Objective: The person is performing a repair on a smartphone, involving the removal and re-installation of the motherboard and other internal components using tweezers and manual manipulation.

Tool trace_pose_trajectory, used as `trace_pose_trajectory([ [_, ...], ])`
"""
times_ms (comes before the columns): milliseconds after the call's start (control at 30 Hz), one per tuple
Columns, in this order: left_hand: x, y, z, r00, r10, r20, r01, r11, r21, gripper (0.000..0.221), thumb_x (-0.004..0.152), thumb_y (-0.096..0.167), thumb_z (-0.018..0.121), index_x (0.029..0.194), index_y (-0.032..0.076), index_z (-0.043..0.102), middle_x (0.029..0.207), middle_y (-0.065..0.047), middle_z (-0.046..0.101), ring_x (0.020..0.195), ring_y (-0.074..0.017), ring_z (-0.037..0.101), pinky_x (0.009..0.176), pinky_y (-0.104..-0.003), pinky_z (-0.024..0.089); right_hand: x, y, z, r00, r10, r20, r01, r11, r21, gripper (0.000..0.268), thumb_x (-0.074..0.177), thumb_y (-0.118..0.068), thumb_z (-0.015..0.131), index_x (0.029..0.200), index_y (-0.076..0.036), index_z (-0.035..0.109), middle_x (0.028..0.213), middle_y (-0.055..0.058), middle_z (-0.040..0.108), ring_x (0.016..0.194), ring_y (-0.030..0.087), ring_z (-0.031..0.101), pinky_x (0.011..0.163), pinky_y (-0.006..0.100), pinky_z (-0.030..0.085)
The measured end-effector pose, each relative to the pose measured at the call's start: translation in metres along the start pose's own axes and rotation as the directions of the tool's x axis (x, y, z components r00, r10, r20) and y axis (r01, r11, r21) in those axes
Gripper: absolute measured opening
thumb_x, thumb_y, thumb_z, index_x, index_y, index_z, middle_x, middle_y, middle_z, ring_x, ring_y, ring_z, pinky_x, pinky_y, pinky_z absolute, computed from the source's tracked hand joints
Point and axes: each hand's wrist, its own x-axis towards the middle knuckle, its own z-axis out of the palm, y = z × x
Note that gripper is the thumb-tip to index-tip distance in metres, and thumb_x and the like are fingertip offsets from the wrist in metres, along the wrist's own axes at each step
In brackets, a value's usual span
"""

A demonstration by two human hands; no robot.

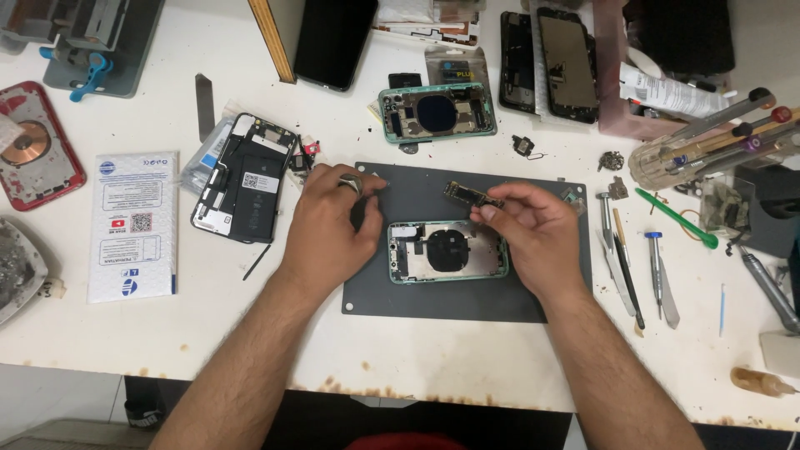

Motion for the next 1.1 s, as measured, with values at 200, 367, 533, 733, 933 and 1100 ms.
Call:
trace_pose_trajectory([
  [200,-0.003,-0.008,0.001,0.988,-0.008,0.155,0.003,0.999,0.032,0.02,0.083,-0.006,0.065,0.096,-0.003,0.079,0.08,-0.018,0.07,0.089,-0.0314,0.063,0.085,-0.04,0.051,0.0,0.003,0.001,1.0,-0.028,-0.013,0.029,0.999,0.026,0.026,0.085,0.016,0.072,0.109,0.009,0.068,0.096,0.017,0.068,0.087,0.025,0.075,0.082,0.034,0.066],
  [367,-0.003,-0.008,0.004,0.959,-0.004,0.282,-0.02,0.996,0.085,0.014,0.083,0.006,0.073,0.094,-0.001,0.079,0.081,-0.018,0.07,0.09,-0.028,0.062,0.082,-0.037,0.052,0.001,0.0,0.001,1.0,0.001,-0.012,-0.001,1.0,-0.011,0.026,0.085,0.014,0.071,0.11,0.008,0.068,0.096,0.017,0.068,0.086,0.023,0.075,0.083,0.033,0.065],
  [533,-0.004,-0.009,0.004,0.94,-0.017,0.34,-0.017,0.995,0.097,0.015,0.083,0.008,0.074,0.094,0.0,0.08,0.081,-0.017,0.07,0.09,-0.0268,0.062,0.082,-0.036,0.053,0.0,0.001,0.002,1.0,0.01,-0.013,-0.01,1.0,-0.007,0.026,0.085,0.014,0.071,0.11,0.007,0.068,0.095,0.016,0.067,0.086,0.023,0.075,0.082,0.031,0.064],
  [733,-0.004,-0.009,0.005,0.927,-0.054,0.37,-0.003,0.988,0.151,0.016,0.085,0.01,0.074,0.095,0.0,0.079,0.085,-0.018,0.07,0.091,-0.0276,0.062,0.083,-0.036,0.053,0.0,0.003,0.003,1.0,0.01,-0.01,-0.01,1.0,0.003,0.026,0.085,0.014,0.072,0.11,0.008,0.068,0.095,0.015,0.067,0.085,0.022,0.075,0.082,0.032,0.065],
  [933,-0.004,-0.012,0.008,0.929,-0.03,0.368,-0.035,0.985,0.17,0.014,0.086,0.01,0.073,0.094,0.0,0.079,0.082,-0.016,0.07,0.09,-0.0249,0.062,0.082,-0.034,0.054,0.002,0.001,0.001,1.0,0.018,-0.016,-0.018,1.0,-0.002,0.026,0.086,0.014,0.071,0.111,0.008,0.068,0.094,0.016,0.067,0.086,0.024,0.075,0.083,0.033,0.065],
  [1100,-0.004,-0.009,0.008,0.956,0.007,0.294,-0.027,0.998,0.064,0.012,0.086,0.008,0.074,0.089,-0.002,0.079,0.078,-0.016,0.07,0.088,-0.0257,0.064,0.081,-0.035,0.055,0.008,-0.002,-0.005,0.998,-0.009,-0.066,0.004,0.997,-0.074,0.024,0.087,0.013,0.071,0.111,0.007,0.069,0.091,0.012,0.065,0.086,0.022,0.076,0.083,0.033,0.066],
])
